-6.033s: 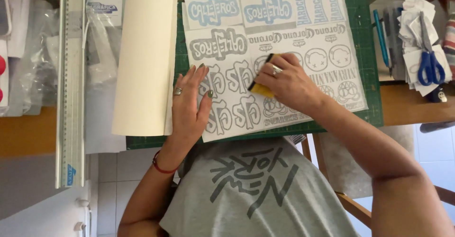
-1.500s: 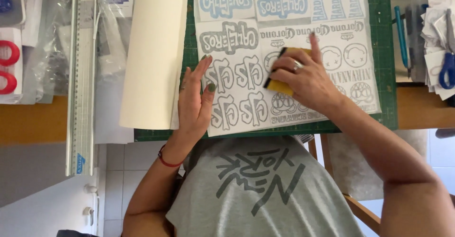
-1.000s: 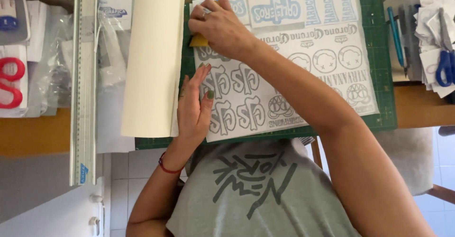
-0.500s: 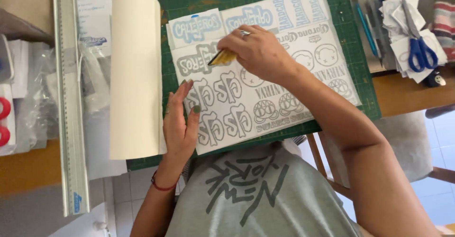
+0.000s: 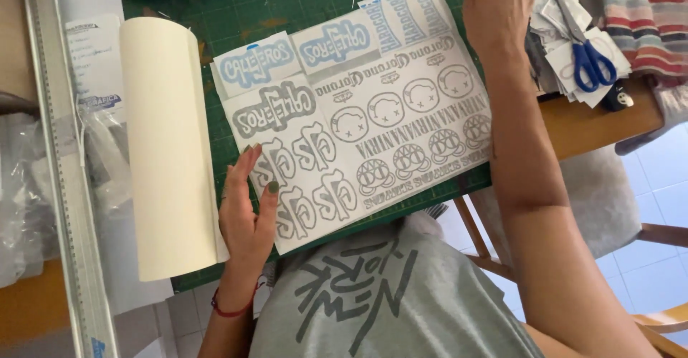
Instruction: Cutting out printed stickers from a sheet using scissors after flattening them with a squeegee.
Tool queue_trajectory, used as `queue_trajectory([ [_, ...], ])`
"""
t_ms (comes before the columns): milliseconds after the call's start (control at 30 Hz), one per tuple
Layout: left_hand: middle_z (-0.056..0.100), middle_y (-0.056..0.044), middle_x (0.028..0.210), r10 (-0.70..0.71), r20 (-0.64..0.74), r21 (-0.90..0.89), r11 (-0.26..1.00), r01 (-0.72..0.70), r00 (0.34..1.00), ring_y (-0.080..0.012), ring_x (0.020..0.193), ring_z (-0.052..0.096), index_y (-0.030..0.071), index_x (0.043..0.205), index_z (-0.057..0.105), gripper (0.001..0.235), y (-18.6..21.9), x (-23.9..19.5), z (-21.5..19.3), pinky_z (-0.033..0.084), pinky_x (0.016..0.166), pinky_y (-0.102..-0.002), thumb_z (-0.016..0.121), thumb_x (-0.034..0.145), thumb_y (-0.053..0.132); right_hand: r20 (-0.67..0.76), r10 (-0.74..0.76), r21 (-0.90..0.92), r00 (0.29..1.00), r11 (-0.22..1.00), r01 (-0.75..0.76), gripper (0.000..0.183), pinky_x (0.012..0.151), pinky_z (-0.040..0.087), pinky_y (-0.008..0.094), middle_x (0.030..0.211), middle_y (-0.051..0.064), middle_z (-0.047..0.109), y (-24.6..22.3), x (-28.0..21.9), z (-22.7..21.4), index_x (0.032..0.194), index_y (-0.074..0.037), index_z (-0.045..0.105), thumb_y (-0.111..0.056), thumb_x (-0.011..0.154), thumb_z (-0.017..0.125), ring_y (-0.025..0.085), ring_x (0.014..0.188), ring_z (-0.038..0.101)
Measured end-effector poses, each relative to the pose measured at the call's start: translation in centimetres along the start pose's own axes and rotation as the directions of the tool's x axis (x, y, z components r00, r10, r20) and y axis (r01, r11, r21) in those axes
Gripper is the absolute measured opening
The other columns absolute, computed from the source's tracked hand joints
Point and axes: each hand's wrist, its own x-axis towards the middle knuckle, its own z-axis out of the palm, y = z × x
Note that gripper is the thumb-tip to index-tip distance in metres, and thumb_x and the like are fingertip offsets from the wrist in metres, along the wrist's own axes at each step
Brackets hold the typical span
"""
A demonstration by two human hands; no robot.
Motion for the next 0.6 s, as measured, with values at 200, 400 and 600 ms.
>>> queue_trajectory([
  [200, 0.054, -0.017, 0.165, 0.002, 0.005, 0.013, 1.000, -0.002, 1.000, -0.0346, 0.155, 0.053, 0.004, 0.165, 0.038, 0.056, -0.1, 0.0, 0.0, 0.031, 0.136, -0.059, 0.049, 0.118, 0.034, -0.016, -0.035, -0.150, 0.999, 0.988, 0.032, 0.066, 0.096, 0.049, 0.065, 0.158, 0.017, 0.054, -0.2, 0.0, 2.5, 0.161, -0.020, 0.067, 0.007, 0.102, 0.080, 0.046, 0.134, 0.051],
  [400, 0.051, -0.016, 0.167, -0.010, 0.028, 0.046, 0.999, 0.009, 1.000, -0.0377, 0.160, 0.045, 0.007, 0.164, 0.044, 0.055, -0.4, -0.1, 0.0, 0.030, 0.136, -0.059, 0.047, 0.118, 0.037, 0.151, -0.017, -0.113, 0.988, 0.993, 0.034, 0.027, 0.082, 0.044, 0.061, 0.130, 0.020, 0.066, 1.9, -1.1, 5.6, 0.137, -0.001, 0.072, -0.017, 0.118, 0.061, 0.047, 0.116, 0.050],
  [600, 0.053, -0.016, 0.165, 0.013, 0.026, 0.055, 0.998, -0.015, 1.000, -0.0380, 0.159, 0.045, 0.004, 0.162, 0.046, 0.052, -1.0, -0.2, 0.1, 0.033, 0.135, -0.057, 0.051, 0.116, 0.028, -0.074, -0.025, -0.123, 0.997, 0.992, 0.016, 0.014, 0.079, 0.051, 0.054, 0.103, 0.012, 0.078, 1.5, -0.5, 4.4, 0.102, -0.010, 0.077, -0.018, 0.113, 0.073, 0.036, 0.108, 0.065],
])
